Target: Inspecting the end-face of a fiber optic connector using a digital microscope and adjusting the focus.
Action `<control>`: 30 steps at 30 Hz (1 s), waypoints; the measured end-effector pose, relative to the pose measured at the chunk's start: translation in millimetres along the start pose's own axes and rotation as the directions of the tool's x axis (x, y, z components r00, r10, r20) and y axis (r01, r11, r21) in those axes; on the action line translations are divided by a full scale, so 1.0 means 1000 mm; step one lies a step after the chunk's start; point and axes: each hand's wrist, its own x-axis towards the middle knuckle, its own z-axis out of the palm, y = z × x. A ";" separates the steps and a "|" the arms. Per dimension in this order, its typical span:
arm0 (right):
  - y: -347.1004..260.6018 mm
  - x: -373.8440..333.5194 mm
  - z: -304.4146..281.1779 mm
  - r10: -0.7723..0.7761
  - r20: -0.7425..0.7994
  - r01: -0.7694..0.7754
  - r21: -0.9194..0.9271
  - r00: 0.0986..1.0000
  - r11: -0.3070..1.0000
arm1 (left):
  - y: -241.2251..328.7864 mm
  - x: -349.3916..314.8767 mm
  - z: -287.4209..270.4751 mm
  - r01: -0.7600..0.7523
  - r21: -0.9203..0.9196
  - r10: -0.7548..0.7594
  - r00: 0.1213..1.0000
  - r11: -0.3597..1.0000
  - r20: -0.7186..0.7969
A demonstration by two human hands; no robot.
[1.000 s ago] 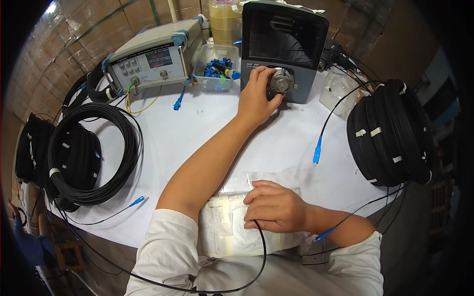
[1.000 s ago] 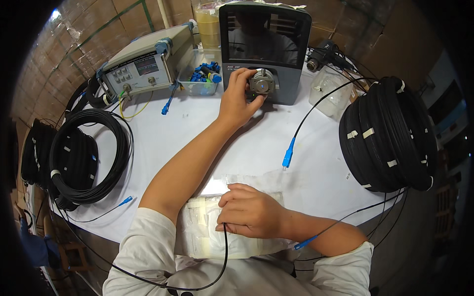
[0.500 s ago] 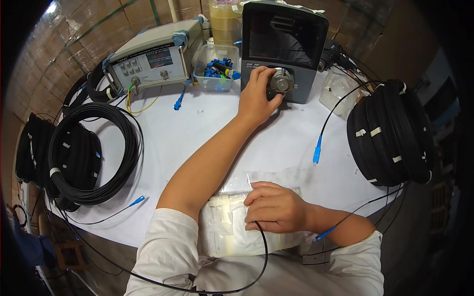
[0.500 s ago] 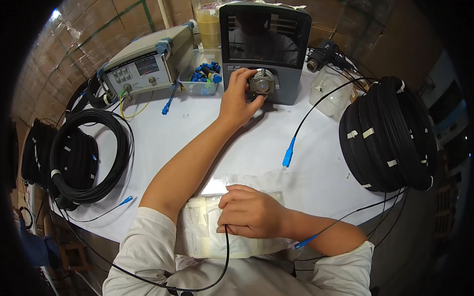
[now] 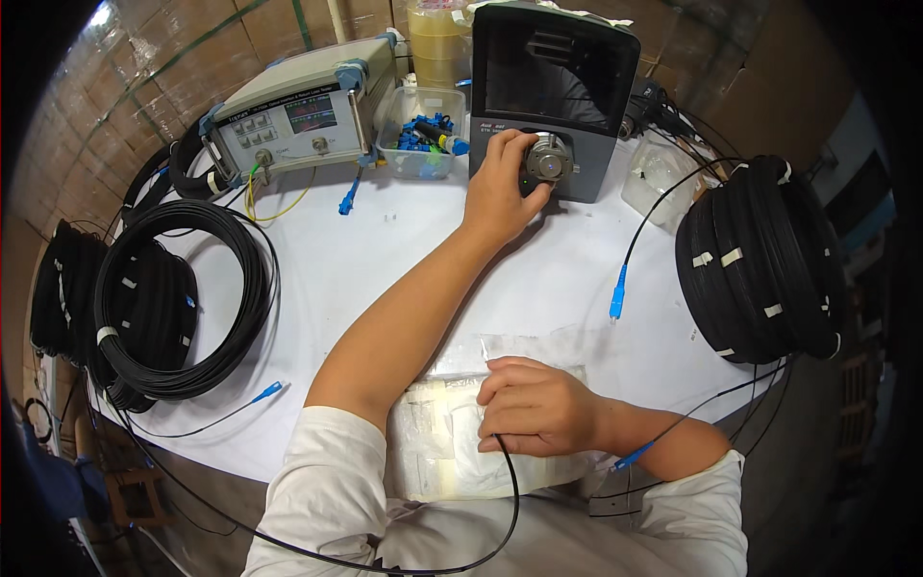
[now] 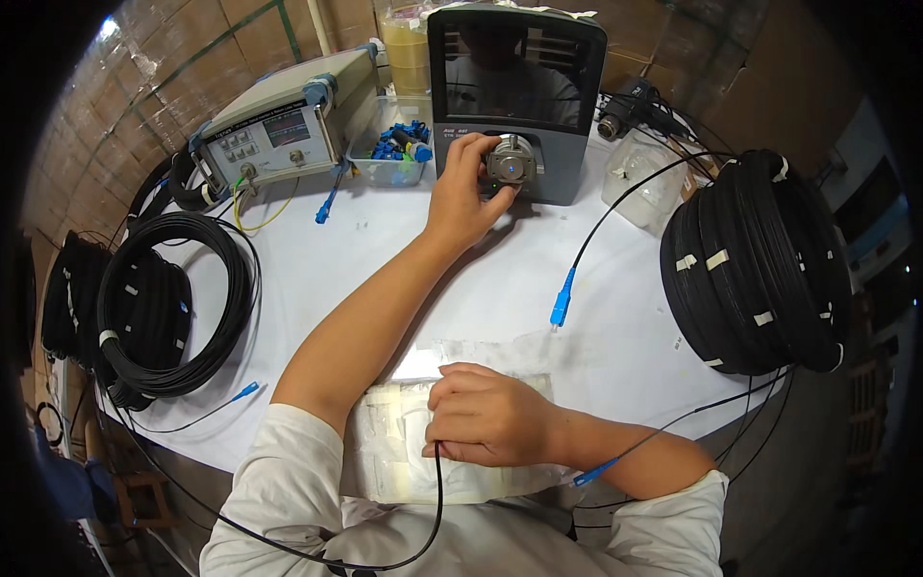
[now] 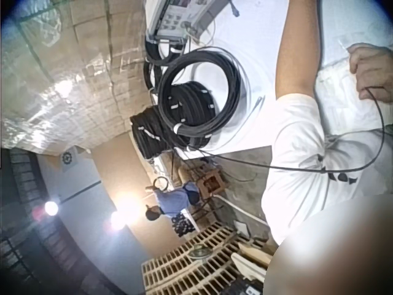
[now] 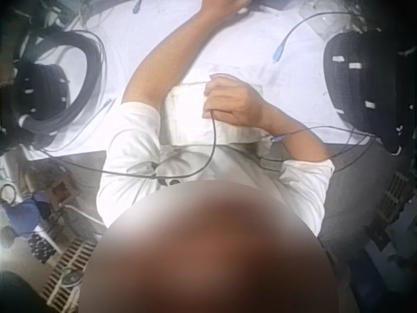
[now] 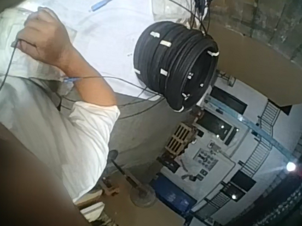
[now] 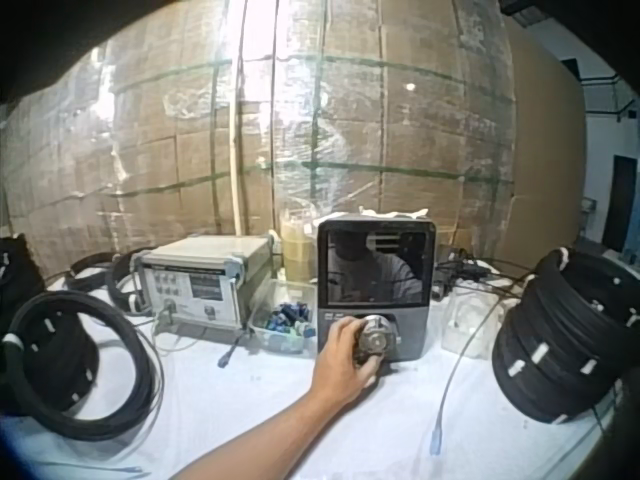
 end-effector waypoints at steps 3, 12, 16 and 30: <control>0.001 -0.001 0.001 0.018 -0.020 -0.018 -0.006 1.000 1.000 | 0.001 0.001 0.000 0.011 0.002 -0.011 1.000 1.000 0.007; 0.001 0.000 0.002 -0.008 -0.033 0.008 0.003 0.999 1.000 | -0.004 0.000 0.002 -0.027 0.018 0.027 1.000 0.999 -0.016; 0.001 0.000 -0.001 -0.035 0.020 0.034 0.028 0.999 0.999 | -0.005 0.000 0.002 -0.060 0.011 0.060 0.997 0.998 -0.040; 0.001 0.001 0.001 0.000 -0.034 0.000 0.022 0.999 1.000 | -0.005 0.000 0.003 -0.042 0.011 0.043 0.999 0.999 -0.029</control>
